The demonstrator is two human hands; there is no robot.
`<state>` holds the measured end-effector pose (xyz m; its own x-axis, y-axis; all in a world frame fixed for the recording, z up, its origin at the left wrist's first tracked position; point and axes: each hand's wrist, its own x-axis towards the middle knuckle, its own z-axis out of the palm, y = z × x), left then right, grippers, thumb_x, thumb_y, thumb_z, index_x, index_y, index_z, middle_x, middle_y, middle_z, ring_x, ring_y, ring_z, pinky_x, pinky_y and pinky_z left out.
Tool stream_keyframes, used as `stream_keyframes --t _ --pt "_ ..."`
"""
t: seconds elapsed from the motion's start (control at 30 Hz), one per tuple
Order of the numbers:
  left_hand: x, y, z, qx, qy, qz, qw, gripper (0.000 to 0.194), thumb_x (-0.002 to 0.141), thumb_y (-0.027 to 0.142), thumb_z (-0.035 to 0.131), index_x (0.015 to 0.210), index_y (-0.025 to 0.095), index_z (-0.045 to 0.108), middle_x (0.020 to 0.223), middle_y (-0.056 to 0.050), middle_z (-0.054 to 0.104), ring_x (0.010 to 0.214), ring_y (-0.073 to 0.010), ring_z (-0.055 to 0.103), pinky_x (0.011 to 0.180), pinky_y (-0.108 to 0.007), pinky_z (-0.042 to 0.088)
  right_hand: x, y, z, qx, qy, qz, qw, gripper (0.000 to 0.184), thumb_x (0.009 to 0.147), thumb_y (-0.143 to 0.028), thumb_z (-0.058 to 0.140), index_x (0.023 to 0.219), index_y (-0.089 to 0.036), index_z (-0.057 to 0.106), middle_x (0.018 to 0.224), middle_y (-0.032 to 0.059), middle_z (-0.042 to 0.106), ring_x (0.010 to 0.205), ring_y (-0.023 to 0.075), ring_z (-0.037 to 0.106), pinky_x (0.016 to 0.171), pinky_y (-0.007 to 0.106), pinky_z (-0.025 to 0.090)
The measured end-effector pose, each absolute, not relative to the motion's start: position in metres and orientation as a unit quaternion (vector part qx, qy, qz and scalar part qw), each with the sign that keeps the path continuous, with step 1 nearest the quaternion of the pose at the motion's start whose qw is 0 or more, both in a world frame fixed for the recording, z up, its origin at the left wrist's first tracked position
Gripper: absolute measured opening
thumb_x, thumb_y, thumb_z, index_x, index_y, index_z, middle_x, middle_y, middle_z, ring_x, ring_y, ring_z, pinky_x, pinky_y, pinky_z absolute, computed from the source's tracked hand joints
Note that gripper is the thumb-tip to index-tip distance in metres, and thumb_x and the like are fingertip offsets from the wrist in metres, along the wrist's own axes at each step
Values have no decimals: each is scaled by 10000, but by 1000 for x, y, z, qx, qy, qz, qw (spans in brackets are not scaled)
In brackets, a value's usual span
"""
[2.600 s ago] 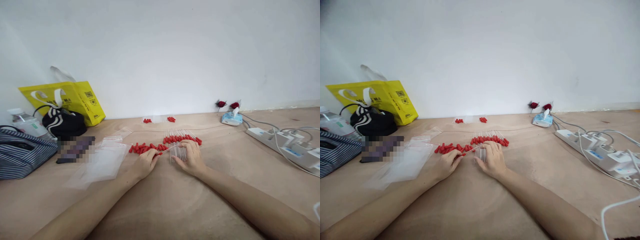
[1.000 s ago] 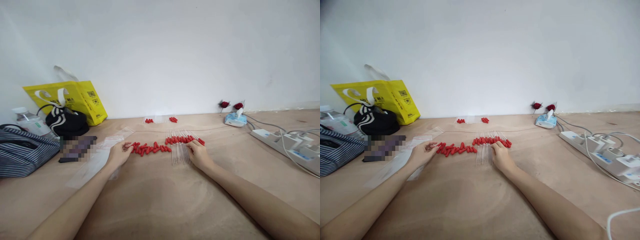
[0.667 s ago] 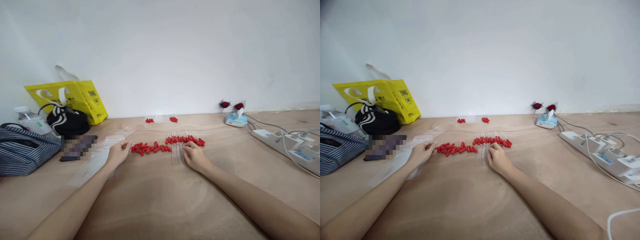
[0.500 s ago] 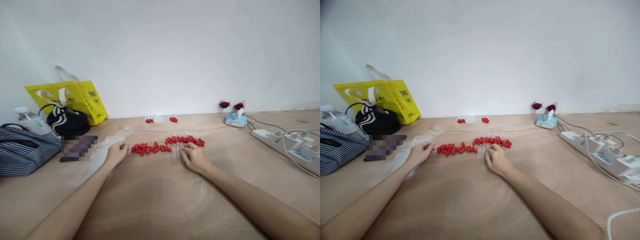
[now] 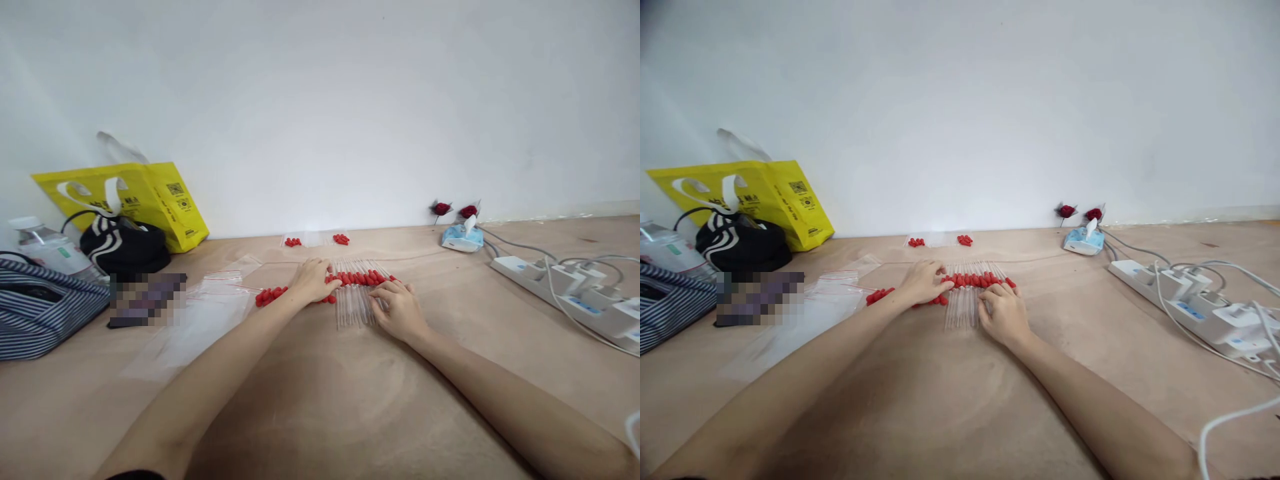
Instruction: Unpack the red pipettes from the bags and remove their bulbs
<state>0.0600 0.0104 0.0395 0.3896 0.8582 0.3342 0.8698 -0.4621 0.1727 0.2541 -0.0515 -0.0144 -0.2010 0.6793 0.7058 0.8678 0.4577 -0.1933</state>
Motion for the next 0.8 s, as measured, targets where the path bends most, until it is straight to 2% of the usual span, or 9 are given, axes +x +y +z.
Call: stream_keyframes --t 0.13,0.3,0.37,0.47,0.5,0.63,0.7,0.8 --pt "75 25 36 -830 -529 -176 -9 217 624 389 625 663 176 614 736 -66 634 756 -226 576 692 -320 419 255 -52 -13 -505 -765 -121 380 154 750 -205 491 703 -213 637 760 10 641 752 163 539 654 305 275" --pt "73 25 35 -813 -550 -188 -32 216 714 325 549 576 170 612 528 -24 589 591 -165 573 615 -264 413 255 -49 -15 -509 -762 -115 384 162 756 -206 485 696 -215 635 747 8 637 748 161 538 656 308 278" --pt "67 19 37 -802 -560 -208 -26 230 745 298 512 590 160 611 564 -33 596 628 -170 576 634 -267 417 255 -48 -17 -510 -757 -109 393 164 760 -211 480 704 -215 635 755 12 631 753 163 539 672 315 290" --pt "52 -2 39 -786 -566 -249 -5 184 771 257 482 703 143 610 769 -64 612 784 -187 565 722 -286 416 255 -47 -18 -497 -752 -98 421 172 767 -224 470 833 -207 628 829 38 617 803 178 533 710 327 330" --pt "45 -12 39 -786 -560 -261 -2 169 779 251 477 752 143 605 828 -66 601 817 -183 554 744 -287 414 255 -48 -17 -488 -753 -97 431 204 768 -237 473 913 -201 612 882 54 607 837 186 526 731 334 345" --pt "16 -56 29 -844 -434 -314 -7 133 803 230 469 788 165 584 815 -39 552 786 -153 533 741 -283 427 249 -53 -11 -442 -781 -123 423 444 766 -344 509 1181 -189 474 1127 107 510 1005 227 460 821 374 354" --pt "5 -70 22 -869 -377 -321 -1 110 804 203 476 815 170 580 838 -42 541 807 -150 522 750 -285 429 243 -58 -8 -406 -815 -142 388 467 771 -389 512 1203 -219 460 1188 97 479 1066 239 421 861 397 324" --pt "-2 -77 12 -886 -341 -314 15 99 807 180 482 836 168 576 854 -51 544 805 -150 514 736 -291 437 234 -63 -7 -351 -858 -155 342 369 788 -414 501 1124 -263 531 1169 63 517 1087 231 408 910 429 254"
